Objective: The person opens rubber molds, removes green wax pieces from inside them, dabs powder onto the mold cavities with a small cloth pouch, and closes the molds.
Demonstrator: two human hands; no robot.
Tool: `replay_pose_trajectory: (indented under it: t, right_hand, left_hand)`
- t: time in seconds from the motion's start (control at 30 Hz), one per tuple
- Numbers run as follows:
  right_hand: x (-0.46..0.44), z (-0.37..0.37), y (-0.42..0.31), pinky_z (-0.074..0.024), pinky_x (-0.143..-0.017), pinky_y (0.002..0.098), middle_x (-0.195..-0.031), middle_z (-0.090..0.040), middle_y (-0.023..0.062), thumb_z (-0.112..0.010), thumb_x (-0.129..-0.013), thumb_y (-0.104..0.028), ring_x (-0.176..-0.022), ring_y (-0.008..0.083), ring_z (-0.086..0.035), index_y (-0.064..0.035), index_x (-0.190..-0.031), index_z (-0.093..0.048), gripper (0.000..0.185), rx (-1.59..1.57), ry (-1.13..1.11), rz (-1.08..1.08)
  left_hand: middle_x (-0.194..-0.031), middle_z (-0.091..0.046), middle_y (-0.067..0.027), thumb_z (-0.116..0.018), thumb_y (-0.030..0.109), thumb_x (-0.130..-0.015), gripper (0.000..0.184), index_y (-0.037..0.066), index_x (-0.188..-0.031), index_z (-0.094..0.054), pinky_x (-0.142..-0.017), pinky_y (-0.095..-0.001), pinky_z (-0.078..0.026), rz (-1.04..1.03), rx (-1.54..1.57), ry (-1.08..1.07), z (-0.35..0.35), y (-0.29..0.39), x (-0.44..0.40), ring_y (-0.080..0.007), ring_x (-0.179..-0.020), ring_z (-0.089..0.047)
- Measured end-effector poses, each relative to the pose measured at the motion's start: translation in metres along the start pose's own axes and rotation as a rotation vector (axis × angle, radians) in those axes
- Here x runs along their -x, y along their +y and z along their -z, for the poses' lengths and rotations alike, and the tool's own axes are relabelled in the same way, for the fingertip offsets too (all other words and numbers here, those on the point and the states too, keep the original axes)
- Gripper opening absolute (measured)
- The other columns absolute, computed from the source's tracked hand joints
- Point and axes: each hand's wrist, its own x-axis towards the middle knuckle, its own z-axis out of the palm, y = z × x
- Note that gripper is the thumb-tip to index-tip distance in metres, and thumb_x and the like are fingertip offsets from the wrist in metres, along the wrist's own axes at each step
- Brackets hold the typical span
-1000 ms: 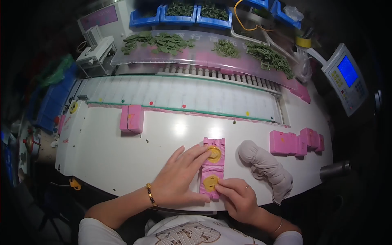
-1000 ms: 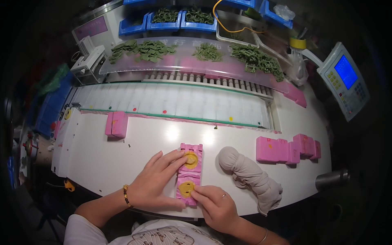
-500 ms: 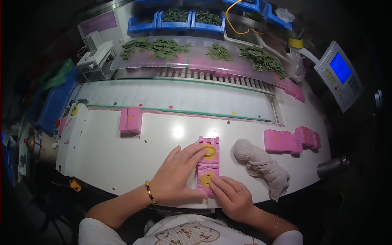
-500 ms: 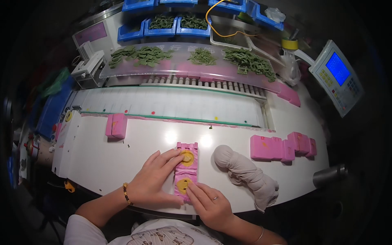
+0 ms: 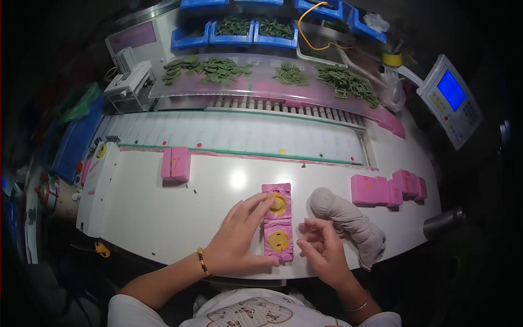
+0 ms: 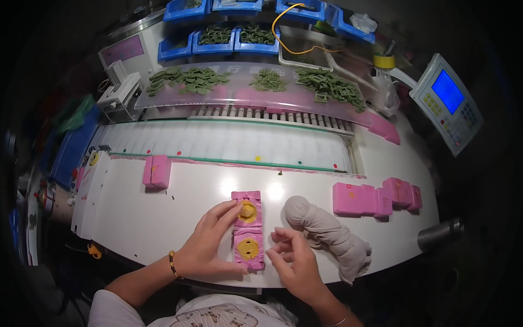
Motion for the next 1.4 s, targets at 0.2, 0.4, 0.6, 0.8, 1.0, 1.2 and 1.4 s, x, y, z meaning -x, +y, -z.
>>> replay_pose_trajectory:
  t: [0.2,0.4,0.6,0.8,1.0,1.2,1.4]
  right_hand:
    - [-0.005,-0.014,-0.015,-0.0553,-0.073,0.0266,-0.114,-0.062,0.0175,-0.073,-0.091,-0.011,-0.084,0.014,-0.066,0.0057,-0.127,-0.046,0.048,0.15,-0.057,-0.035]
    - [-0.013,-0.022,0.009,-0.0542,-0.072,0.0238,-0.109,-0.06,0.0114,-0.069,-0.094,-0.007,-0.081,0.0083,-0.064,0.0038,-0.124,-0.046,0.039,-0.346,-0.085,-0.202]
    - [-0.017,-0.025,0.003,-0.0529,-0.078,0.0211,-0.11,-0.056,0.0075,-0.065,-0.094,0.002,-0.085,0.0089,-0.064,-0.0003,-0.122,-0.046,0.034,-0.443,-0.033,-0.229]
    - [-0.015,-0.029,0.0,-0.0525,-0.069,0.0206,-0.115,-0.053,0.0071,-0.065,-0.091,0.007,-0.085,0.0075,-0.063,-0.0017,-0.122,-0.044,0.039,-0.346,-0.044,-0.149]
    - [-0.015,-0.03,0.005,-0.052,-0.068,0.0188,-0.118,-0.049,0.012,-0.067,-0.09,0.005,-0.083,0.0081,-0.062,0.0002,-0.126,-0.041,0.044,-0.348,-0.007,-0.11]
    - [-0.018,-0.052,-0.007,-0.0541,-0.086,0.0252,-0.125,-0.041,0.0135,-0.072,-0.087,0.003,-0.11,0.0154,-0.056,-0.0009,-0.134,-0.035,0.06,-0.448,0.078,-0.093]
    - [-0.025,-0.052,-0.018,-0.0531,-0.096,0.03,-0.13,-0.041,0.0145,-0.071,-0.084,0.008,-0.114,0.0195,-0.056,-0.0036,-0.137,-0.031,0.067,-0.609,0.22,0.037]
  left_hand:
    - [-0.148,-0.03,-0.0228,-0.088,0.047,-0.069,0.119,0.001,-0.155,-0.021,-0.115,-0.0458,-0.034,-0.002,0.209,0.12,-0.006,-0.005,0.0,-0.0407,-0.138,-0.036]
    - [-0.147,-0.027,-0.0214,-0.093,0.04,-0.066,0.125,0.002,-0.157,-0.016,-0.113,-0.0437,-0.04,0.005,0.194,0.153,-0.009,-0.005,0.001,-0.0367,-0.136,-0.039]
    - [-0.142,-0.027,-0.0178,-0.095,0.035,-0.065,0.125,0.003,-0.157,-0.017,-0.109,-0.0415,-0.046,-0.017,0.241,0.231,-0.016,-0.003,0.004,-0.0312,-0.131,-0.044]
    - [-0.136,-0.033,-0.0191,-0.09,0.037,-0.071,0.113,0.004,-0.157,-0.024,-0.09,-0.0352,-0.055,-0.059,0.352,0.33,-0.025,-0.003,0.008,-0.0303,-0.121,-0.05]
    - [-0.13,-0.035,-0.018,-0.09,0.039,-0.071,0.11,0.004,-0.155,-0.028,-0.089,-0.0381,-0.054,-0.076,0.219,0.369,-0.028,0.002,0.012,-0.0291,-0.112,-0.052]
    - [-0.122,-0.038,-0.0143,-0.089,0.032,-0.072,0.083,0.01,-0.142,-0.049,-0.088,-0.0405,-0.052,-0.105,0.095,0.561,-0.033,0.017,0.007,-0.0298,-0.107,-0.054]
    - [-0.116,-0.041,-0.0112,-0.089,0.022,-0.071,0.052,0.023,-0.116,-0.062,-0.09,-0.0405,-0.053,-0.314,-0.102,0.684,-0.039,0.015,0.013,-0.0346,-0.111,-0.055]
